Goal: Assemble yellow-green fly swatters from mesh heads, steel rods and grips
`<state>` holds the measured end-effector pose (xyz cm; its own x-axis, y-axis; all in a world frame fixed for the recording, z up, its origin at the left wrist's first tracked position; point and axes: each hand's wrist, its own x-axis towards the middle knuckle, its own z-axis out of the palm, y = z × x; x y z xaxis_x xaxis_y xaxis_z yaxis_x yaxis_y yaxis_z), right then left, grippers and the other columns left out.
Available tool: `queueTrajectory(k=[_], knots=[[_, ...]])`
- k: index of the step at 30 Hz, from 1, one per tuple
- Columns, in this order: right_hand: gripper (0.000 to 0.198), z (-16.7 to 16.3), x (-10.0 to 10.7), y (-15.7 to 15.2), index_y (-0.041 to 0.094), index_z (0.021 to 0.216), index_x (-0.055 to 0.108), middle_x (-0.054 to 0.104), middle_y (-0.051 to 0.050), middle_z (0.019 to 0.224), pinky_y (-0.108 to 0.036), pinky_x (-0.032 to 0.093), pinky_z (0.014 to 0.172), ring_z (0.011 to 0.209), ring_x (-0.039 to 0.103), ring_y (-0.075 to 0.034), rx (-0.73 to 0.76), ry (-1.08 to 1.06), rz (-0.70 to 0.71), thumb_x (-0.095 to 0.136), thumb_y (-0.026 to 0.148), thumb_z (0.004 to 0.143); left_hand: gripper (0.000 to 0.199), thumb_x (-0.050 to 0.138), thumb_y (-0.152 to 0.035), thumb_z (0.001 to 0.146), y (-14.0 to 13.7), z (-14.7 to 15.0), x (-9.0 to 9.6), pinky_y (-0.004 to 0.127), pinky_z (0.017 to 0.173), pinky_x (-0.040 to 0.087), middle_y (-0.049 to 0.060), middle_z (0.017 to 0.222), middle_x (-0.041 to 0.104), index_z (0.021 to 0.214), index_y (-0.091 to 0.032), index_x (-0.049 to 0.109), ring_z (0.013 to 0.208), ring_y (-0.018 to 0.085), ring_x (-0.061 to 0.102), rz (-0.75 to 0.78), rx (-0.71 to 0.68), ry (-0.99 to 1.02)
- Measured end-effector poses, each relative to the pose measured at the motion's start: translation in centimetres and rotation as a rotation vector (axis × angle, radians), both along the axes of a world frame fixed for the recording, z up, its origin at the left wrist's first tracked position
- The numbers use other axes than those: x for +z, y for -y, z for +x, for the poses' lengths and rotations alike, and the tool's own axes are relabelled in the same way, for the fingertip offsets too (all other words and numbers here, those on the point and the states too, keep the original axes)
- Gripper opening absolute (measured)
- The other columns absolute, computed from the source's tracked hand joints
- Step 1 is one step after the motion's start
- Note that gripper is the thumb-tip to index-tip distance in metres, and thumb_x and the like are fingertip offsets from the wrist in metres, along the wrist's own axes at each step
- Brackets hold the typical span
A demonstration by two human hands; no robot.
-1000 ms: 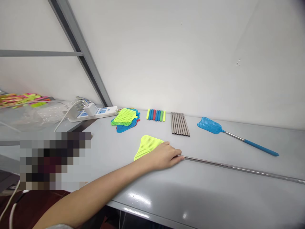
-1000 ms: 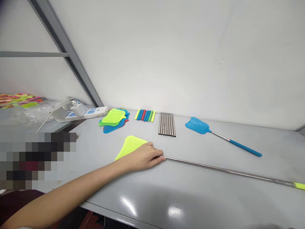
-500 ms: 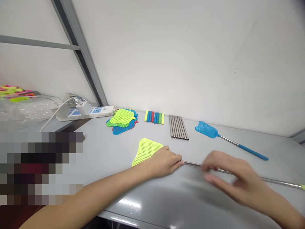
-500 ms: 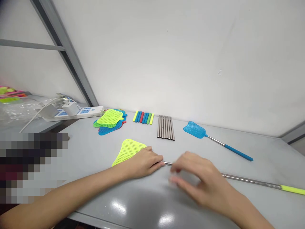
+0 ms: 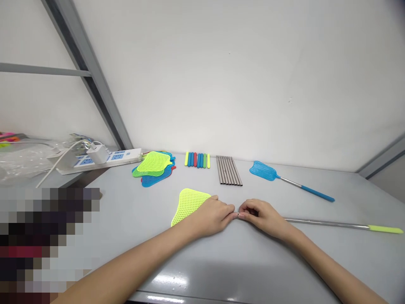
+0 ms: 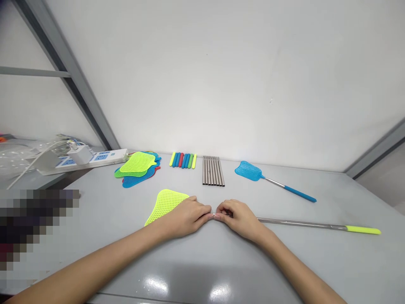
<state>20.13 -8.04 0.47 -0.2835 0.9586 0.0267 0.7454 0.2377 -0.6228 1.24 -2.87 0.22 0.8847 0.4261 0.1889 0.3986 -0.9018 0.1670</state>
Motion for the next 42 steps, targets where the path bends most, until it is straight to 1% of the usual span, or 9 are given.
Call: queueTrajectory(k=[6, 10, 13, 18, 20, 24, 30, 37, 42], knots=[[0.026, -0.3, 0.2, 0.0, 0.021, 0.074, 0.059, 0.059, 0.001, 0.071, -0.024, 0.035, 0.058, 0.066, 0.051, -0.013, -0.013, 0.041, 0.003, 0.043, 0.039, 0.084, 0.032, 0.029, -0.033, 0.089, -0.7, -0.8, 0.8, 0.024, 0.059, 0.032, -0.002, 0.057, 0.054, 0.066, -0.018, 0.045, 0.054, 0.012, 0.045, -0.042, -0.035, -0.037], [0.026, -0.1, 0.5, 0.3, 0.021, 0.076, 0.060, 0.060, 0.000, 0.072, -0.023, 0.035, 0.059, 0.066, 0.051, -0.013, 0.003, 0.027, -0.018, 0.043, 0.039, 0.083, 0.035, 0.031, -0.035, 0.087, -1.7, -1.5, 1.1, 0.025, 0.056, 0.030, -0.002, 0.051, 0.050, 0.060, -0.017, 0.044, 0.050, 0.011, 0.043, -0.054, -0.066, -0.097], [0.024, 0.2, 0.8, 0.3, 0.021, 0.077, 0.060, 0.060, 0.000, 0.073, -0.023, 0.036, 0.057, 0.065, 0.051, -0.013, 0.026, 0.007, -0.046, 0.045, 0.039, 0.082, 0.036, 0.031, -0.034, 0.087, -2.1, -1.7, 1.1, 0.024, 0.056, 0.030, -0.001, 0.051, 0.050, 0.058, -0.017, 0.043, 0.051, 0.012, 0.044, -0.060, -0.085, -0.109], [0.024, 0.3, 1.0, 0.5, 0.021, 0.078, 0.060, 0.060, -0.001, 0.076, -0.023, 0.037, 0.062, 0.069, 0.052, -0.013, 0.034, -0.018, -0.035, 0.039, 0.029, 0.085, 0.032, 0.032, -0.030, 0.088, -1.1, -1.2, 1.0, 0.026, 0.063, 0.031, -0.001, 0.054, 0.053, 0.061, -0.017, 0.044, 0.049, 0.011, 0.042, 0.019, -0.071, -0.070], [0.024, 0.2, 0.9, 0.6, 0.020, 0.076, 0.060, 0.060, -0.001, 0.074, -0.023, 0.037, 0.062, 0.068, 0.052, -0.013, 0.028, -0.035, -0.048, 0.039, 0.027, 0.085, 0.032, 0.032, -0.029, 0.088, -0.4, -1.0, 1.1, 0.027, 0.062, 0.031, -0.001, 0.053, 0.054, 0.060, -0.017, 0.044, 0.048, 0.011, 0.042, 0.054, -0.054, -0.060], [0.025, -0.2, 0.8, 0.9, 0.017, 0.068, 0.058, 0.057, -0.001, 0.067, -0.022, 0.035, 0.058, 0.063, 0.049, -0.012, 0.017, -0.068, -0.104, 0.039, 0.025, 0.083, 0.033, 0.032, -0.029, 0.088, 0.5, -0.6, 1.1, 0.027, 0.060, 0.031, 0.001, 0.053, 0.055, 0.061, -0.016, 0.046, 0.049, 0.012, 0.045, 0.088, -0.067, -0.059], [0.029, -0.9, 0.9, 1.0, 0.016, 0.062, 0.056, 0.051, 0.001, 0.056, -0.022, 0.030, 0.050, 0.053, 0.040, -0.011, 0.023, -0.045, -0.176, 0.038, 0.026, 0.082, 0.033, 0.032, -0.029, 0.087, 1.1, -0.1, 0.8, 0.029, 0.058, 0.032, 0.002, 0.052, 0.056, 0.062, -0.016, 0.049, 0.048, 0.014, 0.048, 0.116, -0.085, -0.064], [0.029, -0.7, 0.9, 0.8, 0.016, 0.066, 0.058, 0.046, 0.002, 0.055, -0.021, 0.028, 0.048, 0.051, 0.036, -0.010, 0.022, -0.063, -0.233, 0.039, 0.031, 0.082, 0.033, 0.032, -0.029, 0.087, 1.1, 0.0, 1.0, 0.028, 0.059, 0.033, 0.001, 0.052, 0.055, 0.060, -0.016, 0.047, 0.046, 0.012, 0.045, 0.085, -0.078, -0.075], [0.034, -0.4, 1.2, 1.0, 0.016, 0.071, 0.059, 0.048, 0.001, 0.059, -0.020, 0.028, 0.047, 0.052, 0.036, -0.010, 0.029, -0.075, -0.256, 0.037, 0.038, 0.084, 0.032, 0.033, -0.029, 0.087, 0.6, -0.1, 1.1, 0.027, 0.063, 0.033, 0.000, 0.053, 0.055, 0.061, -0.017, 0.047, 0.048, 0.012, 0.044, 0.053, -0.092, -0.064]])
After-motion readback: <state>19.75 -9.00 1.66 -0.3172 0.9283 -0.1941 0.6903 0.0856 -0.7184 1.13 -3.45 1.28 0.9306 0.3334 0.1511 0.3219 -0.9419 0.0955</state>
